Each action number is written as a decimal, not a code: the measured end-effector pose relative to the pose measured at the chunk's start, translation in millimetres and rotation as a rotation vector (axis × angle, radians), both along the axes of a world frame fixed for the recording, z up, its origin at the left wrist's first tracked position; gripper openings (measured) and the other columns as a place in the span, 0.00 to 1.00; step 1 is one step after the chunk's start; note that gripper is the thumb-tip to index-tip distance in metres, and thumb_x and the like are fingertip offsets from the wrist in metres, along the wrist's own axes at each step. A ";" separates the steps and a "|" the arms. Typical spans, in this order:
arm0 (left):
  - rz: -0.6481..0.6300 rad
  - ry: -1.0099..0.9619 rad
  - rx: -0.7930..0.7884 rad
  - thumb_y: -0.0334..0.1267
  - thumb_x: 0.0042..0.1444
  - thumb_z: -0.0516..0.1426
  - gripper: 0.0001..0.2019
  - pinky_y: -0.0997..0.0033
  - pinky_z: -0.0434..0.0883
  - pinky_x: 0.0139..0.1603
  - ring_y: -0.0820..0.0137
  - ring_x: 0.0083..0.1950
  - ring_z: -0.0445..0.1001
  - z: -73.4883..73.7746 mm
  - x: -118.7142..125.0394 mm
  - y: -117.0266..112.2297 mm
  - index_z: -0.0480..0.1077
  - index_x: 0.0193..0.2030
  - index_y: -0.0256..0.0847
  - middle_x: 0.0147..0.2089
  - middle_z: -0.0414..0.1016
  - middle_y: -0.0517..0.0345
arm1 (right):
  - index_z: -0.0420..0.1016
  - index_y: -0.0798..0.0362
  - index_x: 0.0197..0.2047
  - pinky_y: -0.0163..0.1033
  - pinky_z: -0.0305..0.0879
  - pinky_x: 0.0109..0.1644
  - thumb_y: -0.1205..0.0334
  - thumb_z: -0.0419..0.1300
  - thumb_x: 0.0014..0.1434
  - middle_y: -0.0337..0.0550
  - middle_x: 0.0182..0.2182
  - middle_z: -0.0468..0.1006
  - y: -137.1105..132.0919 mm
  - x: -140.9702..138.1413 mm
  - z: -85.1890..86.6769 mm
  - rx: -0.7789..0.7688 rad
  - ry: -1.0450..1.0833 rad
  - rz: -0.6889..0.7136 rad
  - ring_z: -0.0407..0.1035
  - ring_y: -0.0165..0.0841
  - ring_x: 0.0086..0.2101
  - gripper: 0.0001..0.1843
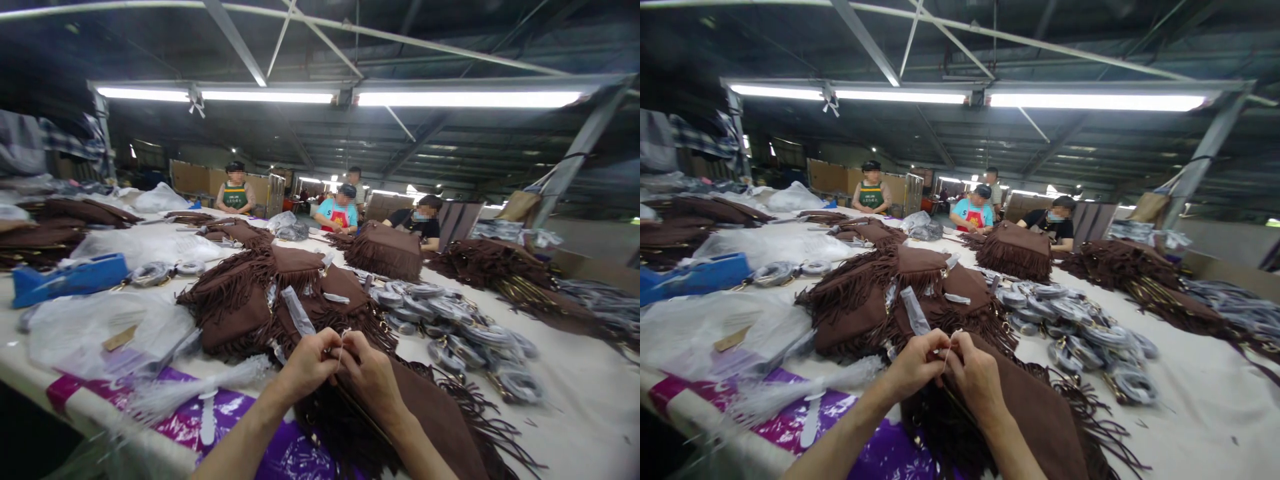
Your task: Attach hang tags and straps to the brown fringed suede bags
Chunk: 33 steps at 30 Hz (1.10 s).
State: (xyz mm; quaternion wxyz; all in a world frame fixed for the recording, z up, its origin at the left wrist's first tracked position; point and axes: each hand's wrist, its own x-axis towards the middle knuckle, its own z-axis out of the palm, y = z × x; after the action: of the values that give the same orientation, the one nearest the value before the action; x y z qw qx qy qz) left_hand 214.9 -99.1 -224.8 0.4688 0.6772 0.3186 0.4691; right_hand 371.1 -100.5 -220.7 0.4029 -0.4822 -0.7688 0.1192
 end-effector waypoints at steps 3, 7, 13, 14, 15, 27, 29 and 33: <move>0.065 -0.007 -0.033 0.35 0.51 0.57 0.03 0.80 0.64 0.19 0.76 0.21 0.69 -3.9 4.5 2.1 0.68 0.32 0.38 0.26 0.67 0.64 | 0.74 0.47 0.41 0.39 0.64 0.34 0.51 0.49 0.65 0.43 0.31 0.80 -0.2 -1.6 -9.1 0.032 0.075 0.014 0.74 0.40 0.31 0.14; 0.139 -0.268 -0.283 0.42 0.46 0.64 0.13 0.81 0.61 0.17 0.72 0.23 0.74 -12.5 2.1 7.9 0.67 0.32 0.37 0.27 0.73 0.60 | 0.74 0.51 0.53 0.41 0.68 0.36 0.49 0.47 0.66 0.43 0.29 0.78 -0.1 9.7 -22.9 -0.001 0.226 -0.072 0.72 0.38 0.27 0.22; 0.301 -0.706 -0.367 0.45 0.40 0.67 0.21 0.85 0.54 0.16 0.81 0.18 0.67 -8.0 -33.8 17.6 0.62 0.34 0.39 0.27 0.73 0.63 | 0.77 0.46 0.53 0.44 0.69 0.49 0.49 0.53 0.65 0.48 0.44 0.76 -14.4 39.0 -50.3 -0.033 -0.133 0.139 0.72 0.43 0.45 0.20; 0.326 -0.719 -0.340 0.44 0.40 0.67 0.20 0.85 0.50 0.15 0.84 0.16 0.62 -4.4 -41.0 17.8 0.61 0.32 0.39 0.25 0.70 0.66 | 0.75 0.46 0.56 0.45 0.69 0.51 0.49 0.56 0.63 0.49 0.47 0.75 -17.2 42.1 -54.4 -0.022 -0.185 0.157 0.70 0.44 0.47 0.21; 0.337 -0.706 -0.317 0.43 0.41 0.67 0.19 0.84 0.48 0.15 0.85 0.14 0.58 -0.4 -47.7 16.8 0.61 0.31 0.39 0.22 0.68 0.68 | 0.73 0.46 0.58 0.47 0.69 0.53 0.49 0.57 0.62 0.49 0.49 0.74 -19.4 44.5 -58.1 -0.004 -0.218 0.160 0.69 0.45 0.49 0.23; 0.575 0.703 0.230 0.36 0.51 0.60 0.13 0.63 0.68 0.50 0.61 0.47 0.72 1.2 -159.1 -61.8 0.72 0.44 0.38 0.44 0.76 0.51 | 0.75 0.51 0.54 0.45 0.71 0.54 0.52 0.55 0.65 0.51 0.50 0.76 -35.3 54.7 -52.2 0.067 -0.189 0.144 0.72 0.42 0.49 0.19; 0.567 0.858 0.240 0.33 0.51 0.59 0.12 0.59 0.66 0.54 0.58 0.51 0.70 -17.8 -170.2 -65.0 0.72 0.44 0.38 0.48 0.75 0.49 | 0.76 0.51 0.51 0.44 0.72 0.52 0.55 0.54 0.66 0.50 0.47 0.77 -42.4 44.8 -46.8 0.147 -0.161 0.107 0.73 0.41 0.47 0.16; 0.582 0.924 0.161 0.31 0.58 0.51 0.07 0.63 0.66 0.48 0.61 0.45 0.71 -46.4 -174.3 -67.3 0.70 0.37 0.39 0.40 0.74 0.50 | 0.76 0.48 0.48 0.37 0.71 0.48 0.61 0.53 0.67 0.45 0.42 0.78 -52.6 2.5 -31.8 0.198 -0.113 0.217 0.74 0.36 0.43 0.12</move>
State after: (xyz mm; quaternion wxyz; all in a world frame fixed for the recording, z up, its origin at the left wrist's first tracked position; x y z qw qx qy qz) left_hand 40.6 -166.4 -271.2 0.0781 0.7303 0.6284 0.2563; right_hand 373.6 -153.1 -252.5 0.3894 -0.3602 -0.8457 0.0581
